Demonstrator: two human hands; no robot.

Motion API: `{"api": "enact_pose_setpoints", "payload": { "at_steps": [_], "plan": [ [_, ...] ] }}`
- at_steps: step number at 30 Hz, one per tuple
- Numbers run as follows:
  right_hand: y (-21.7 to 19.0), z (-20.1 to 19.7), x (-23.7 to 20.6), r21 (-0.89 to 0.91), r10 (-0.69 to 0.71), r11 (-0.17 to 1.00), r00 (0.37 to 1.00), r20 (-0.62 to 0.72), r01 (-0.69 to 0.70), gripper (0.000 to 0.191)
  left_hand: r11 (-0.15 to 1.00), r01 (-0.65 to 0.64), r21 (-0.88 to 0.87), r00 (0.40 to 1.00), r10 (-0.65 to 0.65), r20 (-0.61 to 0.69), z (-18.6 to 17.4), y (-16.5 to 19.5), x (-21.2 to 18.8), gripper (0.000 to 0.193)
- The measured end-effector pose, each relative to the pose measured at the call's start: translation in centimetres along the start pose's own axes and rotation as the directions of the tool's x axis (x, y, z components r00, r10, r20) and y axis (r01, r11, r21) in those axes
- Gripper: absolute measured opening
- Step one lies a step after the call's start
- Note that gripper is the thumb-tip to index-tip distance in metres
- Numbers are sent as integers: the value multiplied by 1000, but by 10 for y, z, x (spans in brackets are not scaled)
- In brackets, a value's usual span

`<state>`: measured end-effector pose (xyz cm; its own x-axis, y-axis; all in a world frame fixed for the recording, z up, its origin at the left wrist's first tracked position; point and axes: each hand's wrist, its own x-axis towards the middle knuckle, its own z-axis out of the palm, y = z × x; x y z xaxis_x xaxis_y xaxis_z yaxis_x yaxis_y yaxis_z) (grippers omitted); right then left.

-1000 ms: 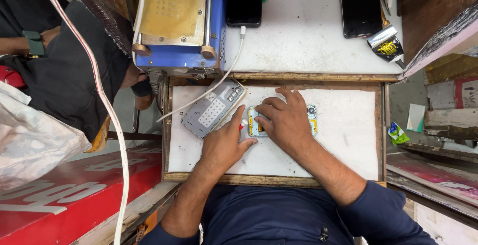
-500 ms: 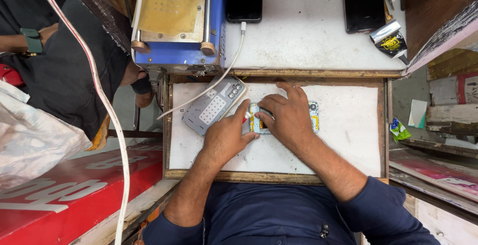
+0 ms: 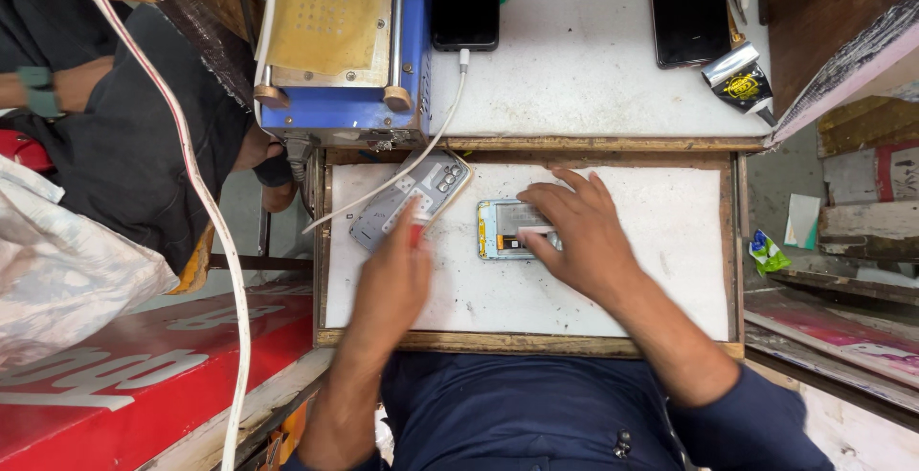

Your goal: The person disassembles a smartphone, removes the back cover, and uses a red-handled screwdriver to loosen screws on the internal frame. They then reassemble the phone by aligning and snapping the back cover back into place. The person also briefly handles another smartphone on the workbench.

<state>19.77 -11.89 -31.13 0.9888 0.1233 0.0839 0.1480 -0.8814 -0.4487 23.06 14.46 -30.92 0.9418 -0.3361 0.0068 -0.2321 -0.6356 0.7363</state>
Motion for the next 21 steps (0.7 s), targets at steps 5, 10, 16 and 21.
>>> {"api": "enact_pose_setpoints", "payload": {
  "at_steps": [5,10,16,21],
  "plan": [
    [12,-9,-12,-112,-135,981,975,178,156,72,967,197,164,964,-160,-215,-31,-32,-16,56],
    [19,-5,-7,-43,-150,986,970,193,161,60,929,315,195,940,-278,-198,-30,-29,-22,60],
    [5,-1,-3,361,-86,933,969,230,-3,69,950,113,292,955,-23,-296,-32,-9,-32,51],
    [-43,32,11,917,-237,187,890,389,-351,72,930,-90,-357,975,9,-223,-14,10,-36,66]
  ]
}}
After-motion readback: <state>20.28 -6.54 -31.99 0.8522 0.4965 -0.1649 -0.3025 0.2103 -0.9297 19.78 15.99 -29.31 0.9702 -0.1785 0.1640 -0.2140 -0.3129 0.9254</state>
